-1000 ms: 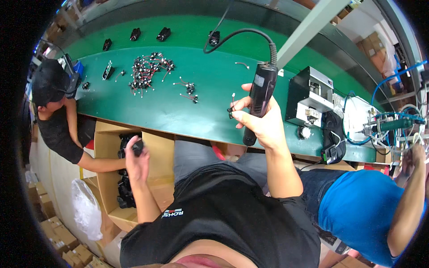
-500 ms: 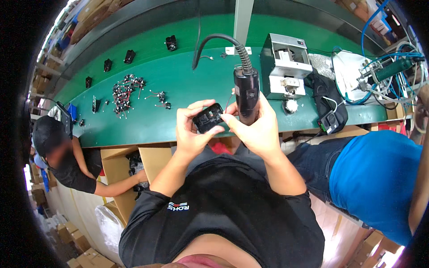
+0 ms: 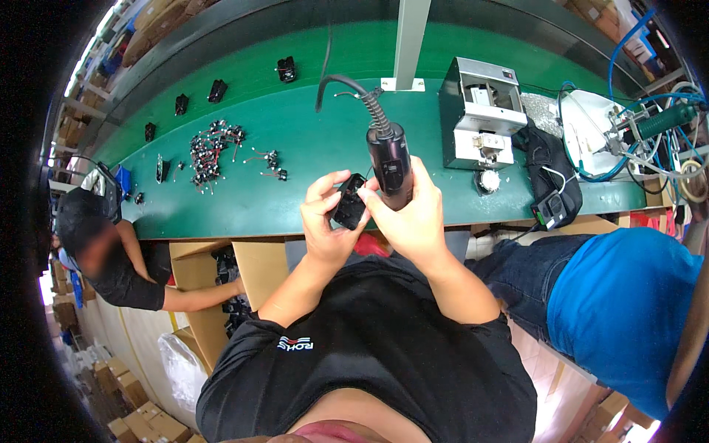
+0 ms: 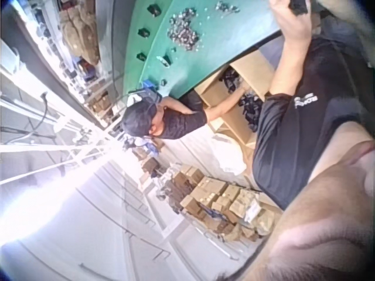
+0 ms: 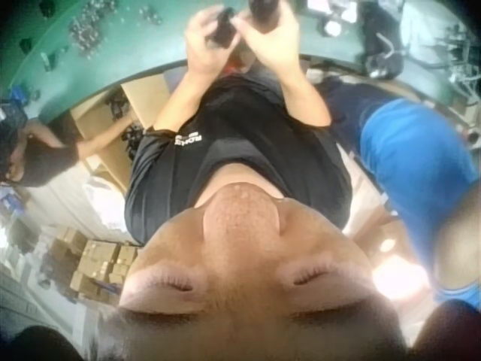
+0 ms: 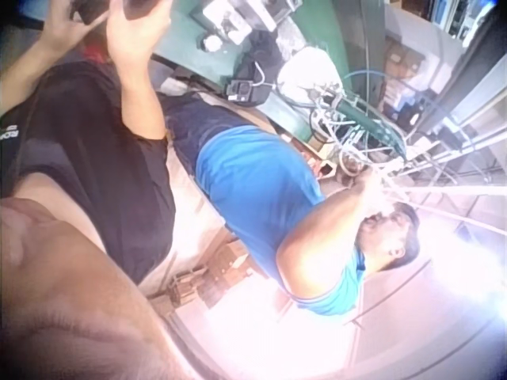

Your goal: Manually assemble small electronic components and use an electric screwdriver to fasten screws into a plastic housing.

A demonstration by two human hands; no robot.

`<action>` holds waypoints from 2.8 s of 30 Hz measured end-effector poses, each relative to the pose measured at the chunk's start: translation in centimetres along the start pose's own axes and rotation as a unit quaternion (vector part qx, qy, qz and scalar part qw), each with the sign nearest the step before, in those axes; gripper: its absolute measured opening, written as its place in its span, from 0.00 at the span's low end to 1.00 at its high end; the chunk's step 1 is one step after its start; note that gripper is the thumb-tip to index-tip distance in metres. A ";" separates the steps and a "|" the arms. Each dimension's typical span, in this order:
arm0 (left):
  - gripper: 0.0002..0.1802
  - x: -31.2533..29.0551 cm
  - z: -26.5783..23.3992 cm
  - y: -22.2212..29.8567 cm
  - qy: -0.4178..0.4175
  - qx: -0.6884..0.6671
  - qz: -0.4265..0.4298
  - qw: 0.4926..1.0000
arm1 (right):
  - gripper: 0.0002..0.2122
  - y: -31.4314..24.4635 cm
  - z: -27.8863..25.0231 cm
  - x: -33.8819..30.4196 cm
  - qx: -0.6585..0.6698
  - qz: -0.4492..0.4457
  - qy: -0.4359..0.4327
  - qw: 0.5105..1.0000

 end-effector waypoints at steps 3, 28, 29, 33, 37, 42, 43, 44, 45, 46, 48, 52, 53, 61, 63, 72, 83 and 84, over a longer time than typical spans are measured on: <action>0.38 -0.2 -0.1 -0.3 0.007 -0.009 -0.001 1.000 | 0.15 -0.2 0.2 -0.1 -0.016 -0.014 -0.001 1.000; 0.48 -3.4 5.2 -7.2 -0.140 -0.561 -0.435 0.691 | 0.25 -3.2 -11.4 -0.3 0.101 -0.048 0.113 0.987; 0.50 -3.3 5.5 -7.3 -0.163 -0.556 -0.421 0.698 | 0.33 -4.3 -12.4 -0.1 0.070 -0.064 0.130 0.987; 0.56 -2.6 5.8 -8.9 -0.175 -0.378 -0.417 0.808 | 0.40 -11.7 -14.0 1.3 0.078 -0.291 0.122 0.946; 0.52 -1.9 8.0 -8.8 -0.223 -0.324 -0.408 0.824 | 0.42 -14.0 -16.4 3.4 0.059 -0.416 0.150 0.895; 0.48 -2.2 8.8 -9.2 -0.248 -0.261 -0.404 0.841 | 0.43 -12.8 -16.3 4.6 0.038 -0.426 0.131 0.894; 0.47 -1.7 8.6 -9.2 -0.243 -0.233 -0.375 0.864 | 0.42 -12.5 -16.0 4.8 0.009 -0.428 0.119 0.896; 0.47 -1.3 8.4 -9.0 -0.239 -0.204 -0.346 0.884 | 0.42 -12.4 -15.7 4.9 -0.019 -0.429 0.107 0.897; 0.47 -1.2 8.5 -8.9 -0.239 -0.204 -0.346 0.884 | 0.42 -12.3 -15.8 5.0 -0.019 -0.429 0.107 0.897; 0.47 -1.4 8.9 -8.8 -0.241 -0.244 -0.366 0.865 | 0.43 -11.9 -15.6 5.6 -0.023 -0.398 0.091 0.913; 0.46 -1.8 9.5 -8.6 -0.243 -0.283 -0.386 0.844 | 0.44 -11.3 -15.0 6.9 -0.020 -0.343 0.031 0.939; 0.48 -2.3 10.9 -8.7 -0.270 -0.275 -0.316 0.867 | 0.47 -10.8 -12.0 8.9 -0.028 -0.234 -0.164 0.958; 0.50 -2.2 11.1 -8.3 -0.290 -0.234 -0.254 0.892 | 0.47 -10.7 -11.8 9.0 -0.027 -0.233 -0.165 0.958; 0.50 -1.2 10.2 -6.3 -0.251 -0.078 -0.118 0.958 | 0.41 -11.6 -15.7 7.7 -0.036 -0.329 0.114 0.937; 0.49 -0.8 10.0 -5.9 -0.251 -0.070 -0.109 0.959 | 0.41 -11.7 -15.7 7.4 -0.044 -0.316 0.120 0.940; 0.47 -0.8 10.2 -6.1 -0.252 -0.032 -0.092 0.963 | 0.47 -8.3 -6.8 3.3 0.207 -0.277 -0.037 0.937; 0.47 -1.0 10.2 -6.0 -0.278 -0.016 -0.100 0.955 | 0.48 -3.1 -2.9 3.0 0.155 -0.194 -0.038 0.968; 0.47 -1.1 10.3 -6.1 -0.288 -0.016 -0.101 0.952 | 0.48 -3.0 -2.9 3.0 0.151 -0.195 -0.036 0.969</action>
Point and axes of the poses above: each hand's wrist, its own x-axis towards the middle knuckle, its own z-axis out of the palm, y = z × x, the point moved 10 cm from there along x, towards the middle knuckle, and after that the axes turned 9 degrees about x, right-handed, at the moved point
